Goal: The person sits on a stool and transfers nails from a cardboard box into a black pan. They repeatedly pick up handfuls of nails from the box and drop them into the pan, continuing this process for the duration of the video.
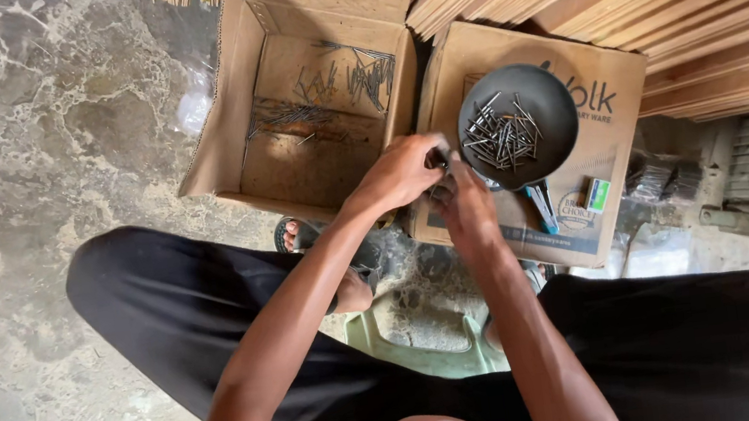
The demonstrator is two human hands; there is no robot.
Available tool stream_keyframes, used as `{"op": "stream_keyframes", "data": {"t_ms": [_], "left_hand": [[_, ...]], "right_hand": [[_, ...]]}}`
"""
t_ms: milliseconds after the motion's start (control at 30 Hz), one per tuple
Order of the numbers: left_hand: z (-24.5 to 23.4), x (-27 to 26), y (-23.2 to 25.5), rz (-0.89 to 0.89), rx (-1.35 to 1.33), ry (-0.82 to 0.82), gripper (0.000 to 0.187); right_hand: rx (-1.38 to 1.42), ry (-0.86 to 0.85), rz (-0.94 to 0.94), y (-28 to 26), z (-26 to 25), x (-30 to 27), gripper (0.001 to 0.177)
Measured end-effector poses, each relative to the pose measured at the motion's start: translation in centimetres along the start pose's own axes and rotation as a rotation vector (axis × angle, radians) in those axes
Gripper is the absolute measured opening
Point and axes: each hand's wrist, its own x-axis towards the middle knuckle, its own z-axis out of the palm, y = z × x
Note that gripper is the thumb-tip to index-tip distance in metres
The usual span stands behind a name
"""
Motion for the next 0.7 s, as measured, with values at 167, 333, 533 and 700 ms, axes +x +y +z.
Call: {"op": "stream_keyframes", "data": {"t_ms": [167, 333, 533, 700], "left_hand": [[0.1, -0.3, 1.3, 0.135, -0.136, 0.054, 0.026], [0.0, 2.3, -2.2, 0.200, -0.193, 0.210, 0.022], [0.6, 4.1, -10.6, 0.052, -0.136, 0.298, 0.022], [2.5, 5.6, -20.7, -0.249, -0.072, 0.315, 0.027]], "right_hand": [[0.121, 0.014, -0.087, -3.6, -0.5, -2.7, 0.034], [0.207, -0.021, -0.202, -4.1, -5.6, 0.2, 0.051], [0.183, 0.077, -0.280, -3.8, -7.0, 1.2, 0.064], [-0.209, -0.002, -0.317, -5.1, -2.5, -1.4, 0.036]]}}
